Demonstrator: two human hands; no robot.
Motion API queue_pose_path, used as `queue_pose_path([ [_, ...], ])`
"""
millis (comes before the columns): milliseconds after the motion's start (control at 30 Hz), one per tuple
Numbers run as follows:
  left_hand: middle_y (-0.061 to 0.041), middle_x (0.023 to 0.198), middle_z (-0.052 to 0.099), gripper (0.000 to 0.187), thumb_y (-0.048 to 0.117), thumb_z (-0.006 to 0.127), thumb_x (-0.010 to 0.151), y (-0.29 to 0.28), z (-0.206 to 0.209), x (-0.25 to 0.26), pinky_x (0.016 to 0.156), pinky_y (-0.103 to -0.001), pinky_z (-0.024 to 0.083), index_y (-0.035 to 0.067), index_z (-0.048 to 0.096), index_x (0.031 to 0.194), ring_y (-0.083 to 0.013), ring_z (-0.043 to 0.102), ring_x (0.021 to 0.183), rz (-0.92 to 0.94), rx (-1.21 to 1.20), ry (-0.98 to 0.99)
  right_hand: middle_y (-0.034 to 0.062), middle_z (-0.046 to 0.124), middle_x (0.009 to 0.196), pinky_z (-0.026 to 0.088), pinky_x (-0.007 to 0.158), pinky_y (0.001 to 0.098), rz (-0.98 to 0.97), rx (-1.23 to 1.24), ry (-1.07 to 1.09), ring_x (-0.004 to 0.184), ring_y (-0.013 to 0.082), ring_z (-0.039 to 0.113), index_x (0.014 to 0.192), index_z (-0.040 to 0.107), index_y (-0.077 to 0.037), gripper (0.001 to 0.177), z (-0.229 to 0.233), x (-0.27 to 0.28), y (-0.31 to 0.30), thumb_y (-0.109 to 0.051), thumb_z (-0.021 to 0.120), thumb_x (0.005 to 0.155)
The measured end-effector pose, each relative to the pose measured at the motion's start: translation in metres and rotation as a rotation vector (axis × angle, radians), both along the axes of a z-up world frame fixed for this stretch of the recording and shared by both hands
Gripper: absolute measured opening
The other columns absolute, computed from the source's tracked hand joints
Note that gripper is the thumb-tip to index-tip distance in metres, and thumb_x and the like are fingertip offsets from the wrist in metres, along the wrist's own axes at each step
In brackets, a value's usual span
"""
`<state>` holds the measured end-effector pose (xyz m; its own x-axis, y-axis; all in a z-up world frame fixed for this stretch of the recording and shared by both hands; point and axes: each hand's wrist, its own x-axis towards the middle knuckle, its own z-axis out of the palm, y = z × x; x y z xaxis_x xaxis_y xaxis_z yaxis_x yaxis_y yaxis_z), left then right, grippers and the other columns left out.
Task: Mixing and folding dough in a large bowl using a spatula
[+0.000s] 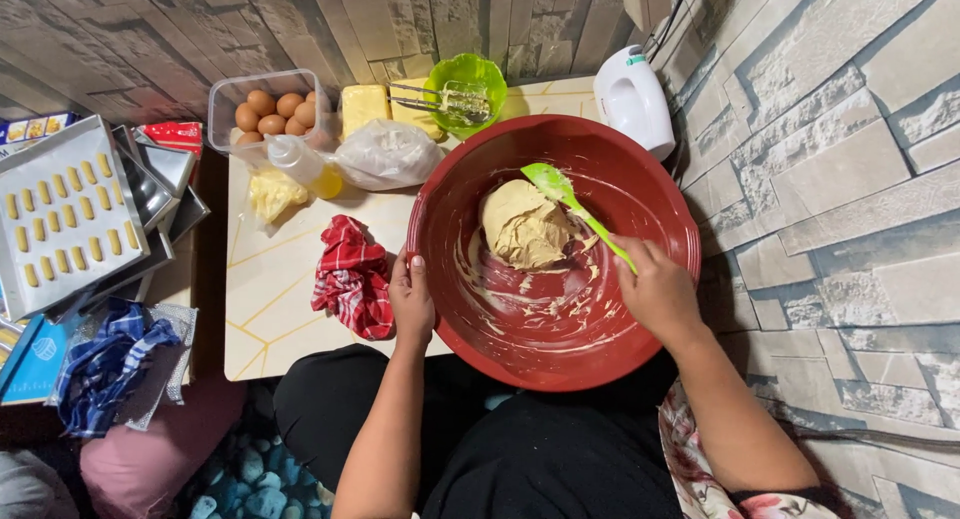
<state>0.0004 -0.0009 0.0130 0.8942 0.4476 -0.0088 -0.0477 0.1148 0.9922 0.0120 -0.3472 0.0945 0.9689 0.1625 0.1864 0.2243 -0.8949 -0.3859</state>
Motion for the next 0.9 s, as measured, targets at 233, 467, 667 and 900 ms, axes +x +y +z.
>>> queue_pose_path([
  [233,-0.021,0.131,0.064,0.044,0.023,0.049,0.11,0.015,-0.037,0.004,0.104,-0.044,0.051,0.002,0.048,0.149,-0.0245,0.06,0.12,-0.04,-0.047,-0.044,0.0076,0.064,0.087,0.062,0.064,0.0383,0.185,-0.234,0.063,0.077,0.0306,0.074,0.116,0.06,-0.017,0.02,-0.056,-0.027,0.041,-0.025,0.052,0.1],
  [467,-0.019,0.124,0.068,0.042,0.022,0.05,0.11,0.015,-0.027,0.01,0.096,-0.041,0.057,0.003,0.048,0.147,-0.0225,0.065,0.111,-0.069,-0.15,-0.104,0.0198,0.07,0.095,0.061,0.074,0.0487,0.4,-0.145,0.331,0.087,0.0431,0.073,0.121,0.061,-0.005,0.027,-0.013,-0.043,0.038,-0.018,0.051,0.1],
  [667,-0.019,0.115,0.071,0.042,0.022,0.052,0.109,0.021,-0.037,0.015,0.088,-0.04,0.061,0.004,0.05,0.147,-0.0226,0.069,0.102,-0.074,-0.201,-0.123,0.02,0.072,0.102,0.059,0.083,0.0496,0.424,-0.005,0.497,0.099,0.0445,0.071,0.119,0.065,-0.01,0.025,-0.001,-0.042,0.025,-0.022,0.057,0.098],
  [900,-0.019,0.114,0.071,0.043,0.023,0.052,0.109,0.016,-0.028,0.013,0.085,-0.04,0.062,0.004,0.049,0.147,-0.0219,0.069,0.099,-0.086,-0.182,-0.101,0.0113,0.074,0.092,0.06,0.079,0.047,0.293,-0.087,0.441,0.093,0.0378,0.073,0.116,0.07,-0.023,0.024,0.055,-0.04,0.002,-0.032,0.061,0.096],
])
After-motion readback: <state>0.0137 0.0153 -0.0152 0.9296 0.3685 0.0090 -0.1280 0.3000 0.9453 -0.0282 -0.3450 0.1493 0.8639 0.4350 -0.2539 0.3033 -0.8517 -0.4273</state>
